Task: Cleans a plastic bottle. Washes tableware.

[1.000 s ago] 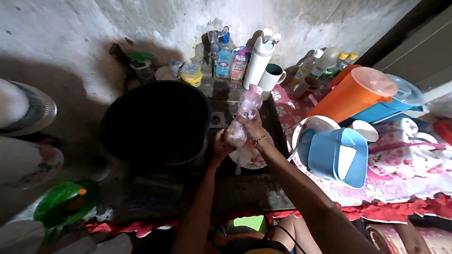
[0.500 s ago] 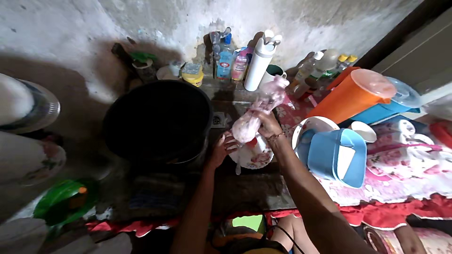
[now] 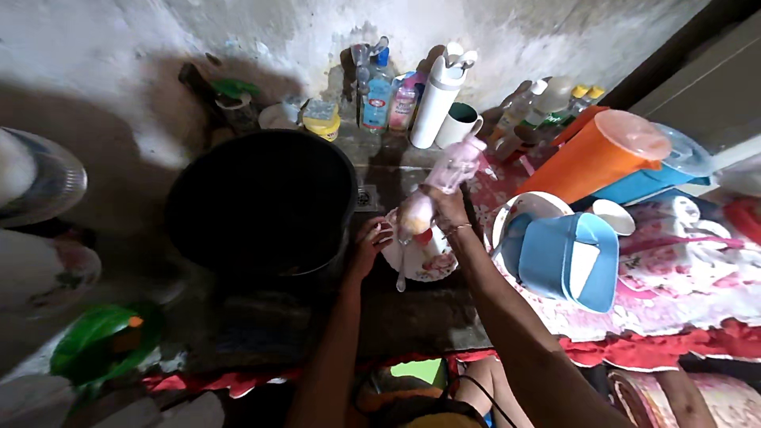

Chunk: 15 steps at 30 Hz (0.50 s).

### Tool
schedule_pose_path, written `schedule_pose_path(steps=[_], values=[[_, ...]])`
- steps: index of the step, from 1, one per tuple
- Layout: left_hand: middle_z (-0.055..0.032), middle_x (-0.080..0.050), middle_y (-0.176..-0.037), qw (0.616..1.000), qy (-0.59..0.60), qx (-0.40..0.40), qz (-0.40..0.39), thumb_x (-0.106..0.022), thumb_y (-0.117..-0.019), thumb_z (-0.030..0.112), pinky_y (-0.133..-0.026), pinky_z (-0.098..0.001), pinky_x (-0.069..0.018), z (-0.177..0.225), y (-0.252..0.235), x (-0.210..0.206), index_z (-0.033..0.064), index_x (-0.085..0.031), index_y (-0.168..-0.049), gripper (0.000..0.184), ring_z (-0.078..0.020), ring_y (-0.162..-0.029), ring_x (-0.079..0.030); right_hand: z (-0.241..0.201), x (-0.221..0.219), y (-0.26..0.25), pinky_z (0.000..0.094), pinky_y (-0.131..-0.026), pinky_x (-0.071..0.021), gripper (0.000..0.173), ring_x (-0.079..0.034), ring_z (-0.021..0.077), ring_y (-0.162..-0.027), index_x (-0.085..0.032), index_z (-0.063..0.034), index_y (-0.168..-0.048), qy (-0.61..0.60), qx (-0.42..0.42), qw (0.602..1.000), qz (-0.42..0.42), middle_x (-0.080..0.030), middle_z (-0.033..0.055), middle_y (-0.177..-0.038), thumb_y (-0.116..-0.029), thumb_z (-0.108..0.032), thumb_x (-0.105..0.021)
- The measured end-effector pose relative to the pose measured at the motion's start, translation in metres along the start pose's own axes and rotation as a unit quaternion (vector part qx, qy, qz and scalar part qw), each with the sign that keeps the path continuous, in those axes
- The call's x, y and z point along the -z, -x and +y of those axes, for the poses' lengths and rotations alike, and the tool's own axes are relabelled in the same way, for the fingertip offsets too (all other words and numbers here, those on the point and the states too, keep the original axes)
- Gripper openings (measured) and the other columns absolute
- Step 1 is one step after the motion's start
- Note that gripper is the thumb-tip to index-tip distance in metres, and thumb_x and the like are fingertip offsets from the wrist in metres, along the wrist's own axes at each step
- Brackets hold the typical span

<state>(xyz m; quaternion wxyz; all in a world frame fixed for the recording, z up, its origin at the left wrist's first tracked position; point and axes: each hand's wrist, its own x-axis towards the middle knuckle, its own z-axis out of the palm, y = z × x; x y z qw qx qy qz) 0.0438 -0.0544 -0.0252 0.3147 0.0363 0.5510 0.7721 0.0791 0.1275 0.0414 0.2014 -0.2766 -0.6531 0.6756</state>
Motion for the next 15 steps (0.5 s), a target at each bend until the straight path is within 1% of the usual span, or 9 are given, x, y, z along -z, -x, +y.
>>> schedule_pose_path(steps=[1,2,4,5,8,9,11,13,15], values=[[-0.0169,-0.062,-0.125,1.0,-0.002,0.001,0.001,-0.03,-0.1122,0.013,-0.09,-0.0369,-0.0565,0.002,0.0,-0.001,-0.0049,-0.048,-0.139,0.037,-0.021,-0.103,-0.067,0.001,0.002,-0.001,0.039,-0.083,-0.0572,0.062,-0.065,0.0186,-0.096,-0.051,-0.0041,-0.138,0.024,0.023,0.999,-0.005,-0.066,0.0132,-0.113,-0.0835,-0.007,-0.081],[-0.017,-0.061,-0.126,1.0,-0.005,-0.002,0.0,-0.03,-0.1122,0.013,-0.09,-0.0366,-0.0565,0.005,-0.001,-0.001,-0.005,-0.047,-0.14,0.037,-0.0208,-0.104,-0.067,-0.002,0.0,-0.002,0.038,-0.082,-0.0581,0.062,-0.066,0.0179,-0.095,-0.051,-0.0041,-0.137,0.008,0.026,1.0,-0.011,-0.066,0.0123,-0.112,-0.0822,-0.004,-0.08],[-0.0167,-0.061,-0.126,1.0,-0.005,-0.011,0.0,-0.029,-0.1119,0.012,-0.091,-0.0353,-0.0564,0.006,-0.003,0.0,-0.0056,-0.047,-0.14,0.038,-0.0194,-0.104,-0.067,-0.007,-0.006,-0.001,0.0308,-0.069,-0.0596,0.043,-0.068,0.0121,-0.081,-0.051,-0.009,-0.129,-0.078,-0.016,0.996,-0.029,-0.068,0.0049,-0.099,-0.0905,-0.006,-0.07],[-0.0166,-0.061,-0.126,1.0,-0.006,-0.01,-0.001,-0.028,-0.1119,0.012,-0.091,-0.0353,-0.0561,0.003,-0.002,0.0,-0.0054,-0.047,-0.14,0.038,-0.0195,-0.104,-0.067,-0.006,-0.006,0.001,0.031,-0.069,-0.0598,0.04,-0.068,0.0117,-0.082,-0.053,-0.011,-0.128,-0.085,-0.023,0.996,-0.032,-0.069,0.0037,-0.098,-0.0918,-0.009,-0.069],[-0.0183,-0.061,-0.127,1.0,-0.008,-0.007,-0.002,-0.029,-0.1122,0.013,-0.091,-0.0362,-0.0564,-0.002,-0.005,0.001,-0.0052,-0.047,-0.14,0.038,-0.0211,-0.105,-0.067,0.004,-0.002,-0.005,0.0384,-0.084,-0.0578,0.064,-0.066,0.0175,-0.098,-0.05,-0.0051,-0.138,0.004,0.043,0.998,-0.041,-0.066,0.0113,-0.114,-0.0814,-0.005,-0.081],[-0.0184,-0.061,-0.127,1.0,-0.003,-0.012,-0.002,-0.029,-0.1121,0.013,-0.091,-0.0359,-0.0565,0.001,-0.005,0.001,-0.0058,-0.046,-0.141,0.038,-0.0208,-0.105,-0.067,0.001,-0.004,-0.006,0.0355,-0.08,-0.059,0.058,-0.067,0.0151,-0.093,-0.052,-0.0052,-0.133,-0.012,0.043,0.998,-0.052,-0.068,0.009,-0.108,-0.0808,-0.003,-0.079],[-0.017,-0.06,-0.127,1.0,0.007,-0.02,-0.003,-0.03,-0.1117,0.013,-0.091,-0.0351,-0.0568,0.001,-0.006,0.002,-0.0056,-0.047,-0.14,0.038,-0.0196,-0.105,-0.066,-0.008,-0.009,-0.002,0.0318,-0.07,-0.0596,0.043,-0.068,0.0121,-0.083,-0.051,-0.0103,-0.129,-0.067,-0.012,0.996,-0.063,-0.068,0.0048,-0.1,-0.0906,-0.008,-0.07],[-0.0173,-0.061,-0.128,1.0,-0.005,-0.022,-0.012,-0.032,-0.1112,0.011,-0.092,-0.0365,-0.0567,-0.007,-0.004,0.003,-0.0048,-0.047,-0.141,0.037,-0.0208,-0.107,-0.067,-0.005,-0.007,0.003,0.0368,-0.074,-0.0572,0.059,-0.065,0.0165,-0.089,-0.049,-0.0114,-0.14,-0.001,-0.026,0.999,-0.037,-0.066,0.0086,-0.109,-0.0875,-0.016,-0.077],[-0.0188,-0.058,-0.134,0.998,-0.026,-0.059,-0.029,-0.042,-0.1063,0.005,-0.095,-0.0375,-0.0563,-0.006,-0.006,0.004,-0.0045,-0.042,-0.145,0.04,-0.0218,-0.113,-0.065,-0.007,-0.015,-0.001,0.0382,-0.08,-0.0587,0.067,-0.067,0.0184,-0.094,-0.048,-0.0077,-0.141,0.013,-0.008,0.999,-0.034,-0.066,0.0115,-0.113,-0.0833,-0.009,-0.082]])
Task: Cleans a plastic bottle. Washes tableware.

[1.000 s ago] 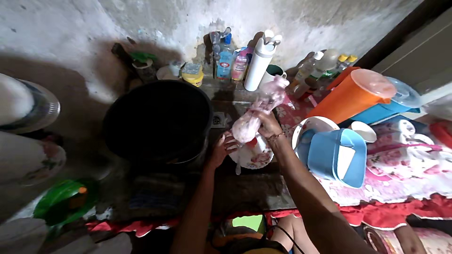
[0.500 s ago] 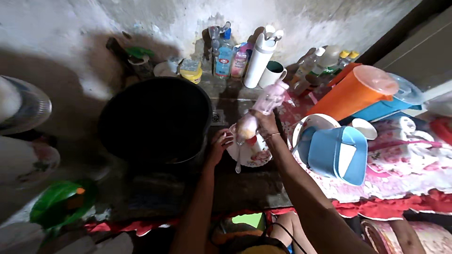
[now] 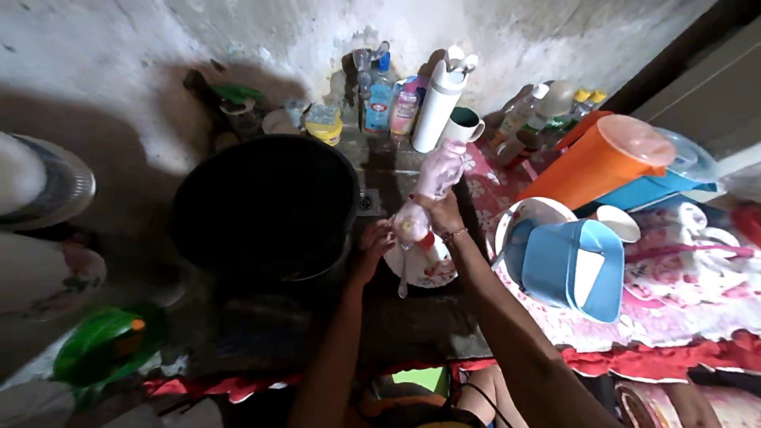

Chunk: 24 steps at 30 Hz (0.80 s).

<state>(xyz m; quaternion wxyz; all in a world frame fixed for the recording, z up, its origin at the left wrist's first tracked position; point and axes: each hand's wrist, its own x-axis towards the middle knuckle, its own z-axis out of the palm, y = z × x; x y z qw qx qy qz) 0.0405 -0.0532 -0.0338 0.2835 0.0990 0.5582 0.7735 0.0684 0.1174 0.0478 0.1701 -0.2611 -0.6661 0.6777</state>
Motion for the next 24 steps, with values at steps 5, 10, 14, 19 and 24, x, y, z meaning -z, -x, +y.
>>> schedule_pose_path(steps=[5,10,14,19,24], values=[[-0.0208,-0.055,-0.141,0.996,-0.041,-0.067,-0.041,-0.075,-0.0802,0.004,-0.102,-0.035,-0.053,-0.008,0.004,-0.001,-0.0055,-0.038,-0.15,0.08,-0.0193,-0.122,-0.06,-0.004,-0.021,0.03,0.0348,-0.082,-0.0566,0.069,-0.065,0.0168,-0.096,-0.041,-0.0082,-0.147,-0.043,-0.068,0.997,-0.001,-0.064,0.0123,-0.119,-0.089,-0.005,-0.078],[-0.026,-0.059,-0.131,0.976,-0.215,-0.005,-0.043,-0.061,-0.095,0.0,-0.104,-0.0287,-0.0484,0.022,0.037,-0.003,-0.0164,-0.045,-0.139,0.05,-0.0154,-0.118,-0.061,0.001,-0.001,0.032,0.0304,-0.077,-0.0604,0.048,-0.071,0.0157,-0.09,-0.046,-0.0099,-0.136,-0.187,-0.093,0.961,-0.179,-0.071,0.0072,-0.107,-0.0919,-0.015,-0.063],[-0.0138,-0.063,-0.118,0.992,0.002,0.112,-0.062,-0.026,-0.1066,0.015,-0.088,-0.0312,-0.0567,0.02,0.026,-0.009,-0.0064,-0.044,-0.137,0.041,-0.015,-0.101,-0.065,-0.003,-0.005,0.021,0.028,-0.069,-0.0582,0.031,-0.067,0.0098,-0.077,-0.054,-0.0092,-0.124,-0.133,-0.084,0.981,-0.114,-0.068,0.0023,-0.091,-0.0945,-0.01,-0.063],[-0.0207,-0.057,-0.139,0.996,-0.001,0.078,0.044,-0.015,-0.114,0.027,-0.099,-0.0374,-0.0494,0.016,0.003,-0.008,-0.0037,-0.044,-0.146,0.052,-0.0225,-0.119,-0.06,-0.006,-0.015,0.015,0.0318,-0.067,-0.0571,0.031,-0.065,0.0132,-0.076,-0.055,-0.0075,-0.126,-0.095,-0.129,0.987,-0.025,-0.066,0.0063,-0.092,-0.0982,-0.018,-0.066],[-0.0212,-0.056,-0.138,0.996,-0.004,0.062,0.059,-0.018,-0.1142,0.024,-0.1,-0.0371,-0.0498,0.008,0.001,-0.006,-0.005,-0.046,-0.144,0.05,-0.0231,-0.119,-0.06,0.005,-0.012,0.007,0.0321,-0.07,-0.055,0.036,-0.062,0.0125,-0.08,-0.056,-0.0077,-0.128,-0.058,-0.138,0.989,0.006,-0.065,0.0057,-0.097,-0.0987,-0.026,-0.067]])
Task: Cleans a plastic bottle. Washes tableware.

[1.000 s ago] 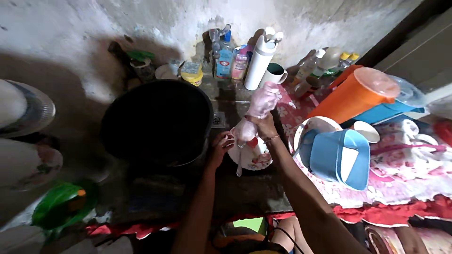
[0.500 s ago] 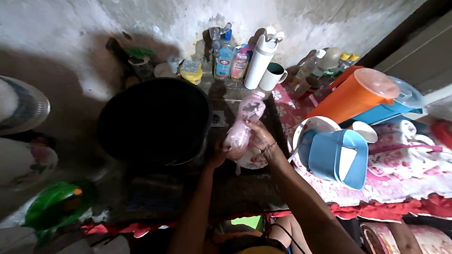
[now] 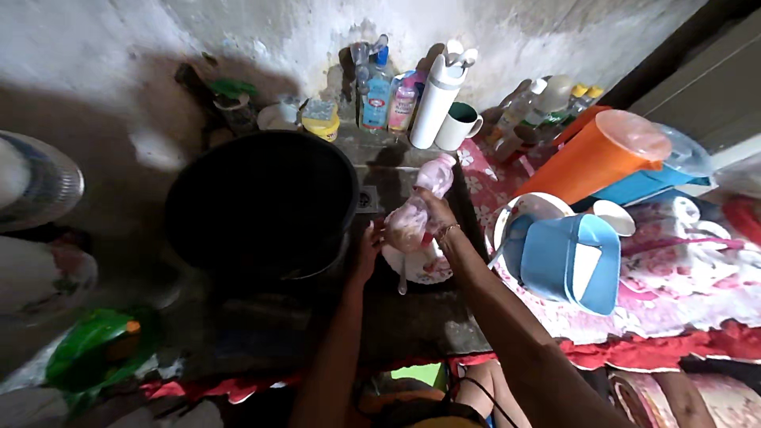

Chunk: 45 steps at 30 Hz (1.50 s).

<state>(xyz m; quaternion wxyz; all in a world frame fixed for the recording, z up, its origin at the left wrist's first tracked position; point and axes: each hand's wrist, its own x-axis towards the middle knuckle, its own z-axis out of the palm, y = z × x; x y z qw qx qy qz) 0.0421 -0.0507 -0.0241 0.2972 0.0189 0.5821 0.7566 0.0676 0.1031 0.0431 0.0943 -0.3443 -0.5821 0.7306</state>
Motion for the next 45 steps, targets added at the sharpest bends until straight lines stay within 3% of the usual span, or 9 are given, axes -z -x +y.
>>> schedule_pose_path(steps=[3,7,12,17,22,25,30,40,45], values=[[-0.0217,-0.055,-0.139,1.0,-0.004,-0.025,0.011,-0.016,-0.1136,0.024,-0.101,-0.0361,-0.0485,0.001,-0.002,0.002,-0.0065,-0.046,-0.143,0.052,-0.0223,-0.12,-0.059,-0.002,-0.014,0.016,0.031,-0.071,-0.0557,0.03,-0.063,0.0121,-0.079,-0.057,-0.0047,-0.124,0.016,-0.008,0.999,-0.034,-0.065,0.0063,-0.093,-0.0984,-0.015,-0.066],[-0.0205,-0.055,-0.14,1.0,0.013,-0.006,0.012,-0.015,-0.114,0.028,-0.103,-0.0385,-0.0479,-0.005,-0.002,0.004,-0.0042,-0.046,-0.144,0.054,-0.0233,-0.123,-0.057,0.006,-0.005,0.002,0.0356,-0.076,-0.055,0.048,-0.063,0.016,-0.088,-0.054,-0.0072,-0.134,0.04,-0.008,0.999,0.003,-0.065,0.0096,-0.107,-0.0947,-0.028,-0.072],[-0.0204,-0.057,-0.138,0.999,0.006,-0.03,0.015,-0.013,-0.1133,0.029,-0.102,-0.0357,-0.0486,-0.009,-0.006,0.006,-0.0059,-0.047,-0.143,0.056,-0.0208,-0.121,-0.06,0.007,-0.011,0.014,0.0333,-0.075,-0.0549,0.038,-0.063,0.0135,-0.083,-0.058,-0.0046,-0.126,0.082,-0.002,0.996,-0.041,-0.066,0.0073,-0.098,-0.0961,-0.024,-0.07],[-0.0197,-0.059,-0.135,0.999,-0.001,-0.034,0.008,-0.013,-0.1135,0.028,-0.1,-0.0352,-0.05,-0.004,-0.009,0.006,-0.0057,-0.048,-0.141,0.056,-0.02,-0.117,-0.06,0.004,-0.014,0.005,0.0366,-0.082,-0.0549,0.044,-0.064,0.0174,-0.093,-0.054,-0.0028,-0.133,0.057,0.009,0.998,-0.022,-0.066,0.0116,-0.108,-0.0949,-0.017,-0.072],[-0.02,-0.059,-0.133,1.0,0.011,-0.02,0.014,-0.014,-0.114,0.029,-0.099,-0.0378,-0.0505,-0.007,-0.009,0.005,-0.0056,-0.048,-0.14,0.055,-0.0221,-0.117,-0.06,0.006,-0.005,-0.004,0.0369,-0.078,-0.0542,0.054,-0.062,0.0169,-0.09,-0.055,-0.0068,-0.133,0.109,-0.01,0.994,0.007,-0.065,0.0104,-0.108,-0.0919,-0.036,-0.074],[-0.0204,-0.059,-0.135,0.999,-0.006,-0.031,0.016,-0.015,-0.1137,0.027,-0.102,-0.0367,-0.0488,-0.001,-0.008,0.005,-0.0061,-0.049,-0.14,0.055,-0.0217,-0.119,-0.06,0.003,-0.017,0.005,0.0338,-0.076,-0.0557,0.042,-0.064,0.0143,-0.085,-0.057,-0.0041,-0.128,0.089,0.017,0.996,-0.028,-0.067,0.0089,-0.101,-0.0942,-0.022,-0.073],[-0.0207,-0.057,-0.137,1.0,0.002,-0.011,0.022,-0.015,-0.1142,0.029,-0.102,-0.0386,-0.049,-0.004,-0.01,0.003,-0.0054,-0.049,-0.141,0.055,-0.0234,-0.121,-0.059,0.0,-0.01,-0.003,0.0392,-0.082,-0.054,0.056,-0.062,0.0194,-0.096,-0.052,-0.0075,-0.139,0.085,-0.004,0.996,0.009,-0.065,0.0126,-0.114,-0.0936,-0.032,-0.073],[-0.0202,-0.06,-0.133,0.999,-0.002,-0.027,0.025,-0.02,-0.1135,0.026,-0.103,-0.0392,-0.0483,-0.005,-0.008,0.004,-0.0052,-0.051,-0.14,0.051,-0.0229,-0.119,-0.059,-0.005,-0.02,0.008,0.0346,-0.077,-0.056,0.045,-0.065,0.0154,-0.088,-0.055,-0.0058,-0.132,0.064,0.01,0.997,-0.041,-0.066,0.0093,-0.105,-0.0943,-0.022,-0.073],[-0.0218,-0.057,-0.135,0.999,0.016,0.004,0.034,-0.019,-0.1145,0.027,-0.099,-0.0374,-0.0497,0.0,-0.004,0.001,-0.0054,-0.049,-0.141,0.051,-0.0235,-0.118,-0.059,-0.005,-0.011,-0.007,0.0372,-0.076,-0.0544,0.054,-0.062,0.0171,-0.089,-0.054,-0.0076,-0.135,0.067,0.0,0.998,-0.001,-0.065,0.0104,-0.107,-0.092,-0.033,-0.074]])
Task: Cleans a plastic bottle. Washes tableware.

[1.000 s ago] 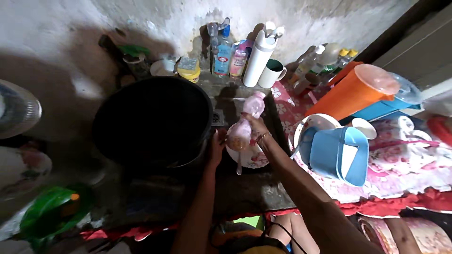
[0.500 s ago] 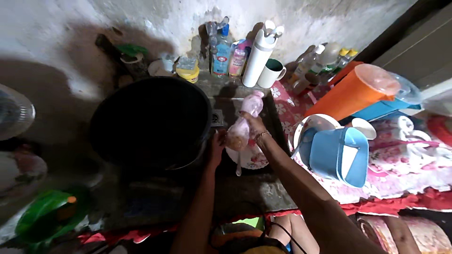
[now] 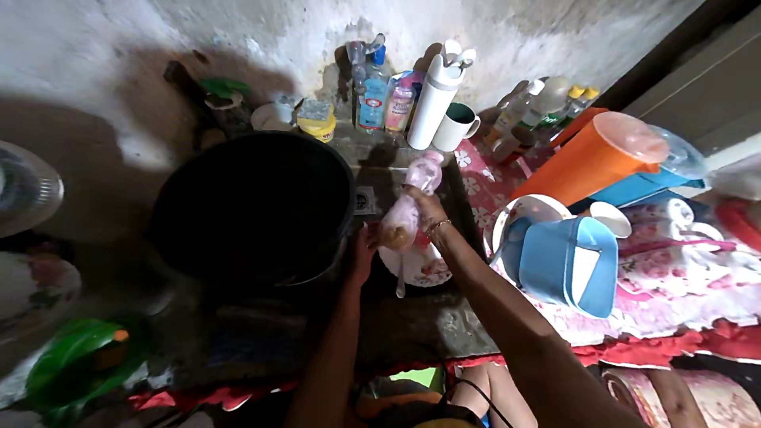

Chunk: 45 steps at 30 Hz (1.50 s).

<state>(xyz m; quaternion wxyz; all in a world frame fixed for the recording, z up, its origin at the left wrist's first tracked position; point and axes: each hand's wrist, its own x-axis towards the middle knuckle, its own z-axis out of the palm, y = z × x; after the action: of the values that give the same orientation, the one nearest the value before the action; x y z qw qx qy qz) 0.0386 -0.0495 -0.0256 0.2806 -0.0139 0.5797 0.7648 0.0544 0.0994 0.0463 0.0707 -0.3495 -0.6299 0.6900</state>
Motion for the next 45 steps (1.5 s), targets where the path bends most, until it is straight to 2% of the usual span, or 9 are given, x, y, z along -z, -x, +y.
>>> schedule_pose_path(steps=[3,15,26,30,33,37,40,43,45], values=[[-0.0227,-0.055,-0.14,1.0,-0.016,-0.019,-0.002,-0.018,-0.1139,0.027,-0.105,-0.0392,-0.0461,-0.003,-0.002,0.002,-0.0066,-0.048,-0.141,0.053,-0.0248,-0.125,-0.056,-0.003,-0.008,0.012,0.036,-0.077,-0.0556,0.046,-0.064,0.0168,-0.088,-0.054,-0.005,-0.133,-0.015,0.011,0.999,-0.026,-0.066,0.0107,-0.105,-0.0939,-0.021,-0.073],[-0.0212,-0.058,-0.135,1.0,-0.004,-0.004,-0.008,-0.018,-0.1144,0.028,-0.099,-0.037,-0.0505,-0.004,-0.001,0.002,-0.0064,-0.048,-0.141,0.052,-0.0222,-0.116,-0.061,0.003,0.005,0.003,0.0374,-0.079,-0.0553,0.053,-0.064,0.0173,-0.091,-0.053,-0.0078,-0.137,-0.015,0.015,1.0,-0.002,-0.066,0.0103,-0.11,-0.0933,-0.03,-0.074],[-0.0209,-0.058,-0.135,1.0,-0.007,-0.013,-0.003,-0.018,-0.1141,0.025,-0.099,-0.0351,-0.049,0.004,0.004,0.0,-0.0072,-0.048,-0.14,0.051,-0.0205,-0.117,-0.06,-0.009,-0.003,0.013,0.0333,-0.074,-0.0566,0.04,-0.065,0.0145,-0.083,-0.055,-0.0056,-0.131,-0.037,0.015,0.998,-0.046,-0.066,0.0086,-0.099,-0.0961,-0.018,-0.07],[-0.0229,-0.056,-0.136,1.0,0.007,0.003,0.002,-0.019,-0.1143,0.026,-0.099,-0.0376,-0.05,0.001,0.004,0.001,-0.0067,-0.047,-0.142,0.051,-0.024,-0.117,-0.06,-0.005,0.001,0.002,0.0357,-0.076,-0.0552,0.051,-0.063,0.0167,-0.088,-0.055,-0.0074,-0.133,-0.013,-0.004,1.0,-0.025,-0.066,0.0097,-0.105,-0.0917,-0.03,-0.075],[-0.0221,-0.058,-0.135,1.0,-0.006,-0.022,-0.004,-0.016,-0.1139,0.025,-0.101,-0.0367,-0.0489,0.004,0.003,0.002,-0.008,-0.048,-0.14,0.053,-0.0221,-0.118,-0.059,-0.009,-0.008,0.006,0.0342,-0.075,-0.0563,0.041,-0.065,0.0152,-0.085,-0.055,-0.0041,-0.13,-0.031,0.022,0.999,-0.023,-0.066,0.0097,-0.1,-0.0946,-0.018,-0.072],[-0.0187,-0.058,-0.136,0.99,-0.035,-0.113,-0.077,-0.04,-0.1064,0.02,-0.101,-0.0374,-0.0532,-0.017,0.002,0.009,-0.0047,-0.044,-0.145,0.046,-0.0198,-0.12,-0.06,0.004,-0.012,0.004,0.0341,-0.075,-0.0545,0.047,-0.063,0.0147,-0.086,-0.057,-0.0061,-0.129,-0.005,0.021,1.0,-0.006,-0.066,0.0088,-0.102,-0.0906,-0.023,-0.077],[-0.0201,-0.054,-0.141,0.988,-0.058,-0.121,-0.074,-0.075,-0.0814,0.011,-0.101,-0.0366,-0.0536,-0.016,0.002,0.006,-0.0019,-0.038,-0.151,0.08,-0.0202,-0.123,-0.059,0.001,-0.019,0.001,0.0404,-0.082,-0.0546,0.059,-0.064,0.0212,-0.095,-0.051,-0.0043,-0.137,-0.027,0.035,0.999,0.029,-0.065,0.0149,-0.113,-0.0894,-0.023,-0.08],[-0.016,-0.06,-0.126,0.994,0.003,-0.076,-0.073,-0.055,-0.0963,0.004,-0.091,-0.035,-0.0573,-0.009,0.013,0.005,-0.005,-0.04,-0.146,0.053,-0.0174,-0.108,-0.064,-0.006,-0.013,0.014,0.032,-0.075,-0.0578,0.049,-0.067,0.0145,-0.087,-0.047,-0.0117,-0.14,-0.074,0.029,0.995,-0.06,-0.068,0.0081,-0.106,-0.0972,-0.019,-0.07],[-0.0073,-0.068,-0.099,0.989,0.092,-0.028,-0.113,-0.032,-0.1049,0.021,-0.07,-0.0301,-0.06,-0.002,0.02,0.004,-0.0025,-0.049,-0.125,0.035,-0.014,-0.083,-0.069,-0.01,0.003,0.019,0.0265,-0.07,-0.0573,0.03,-0.067,0.0099,-0.079,-0.051,-0.0099,-0.128,-0.106,0.029,0.981,-0.161,-0.069,0.0036,-0.095,-0.0993,-0.009,-0.06]])
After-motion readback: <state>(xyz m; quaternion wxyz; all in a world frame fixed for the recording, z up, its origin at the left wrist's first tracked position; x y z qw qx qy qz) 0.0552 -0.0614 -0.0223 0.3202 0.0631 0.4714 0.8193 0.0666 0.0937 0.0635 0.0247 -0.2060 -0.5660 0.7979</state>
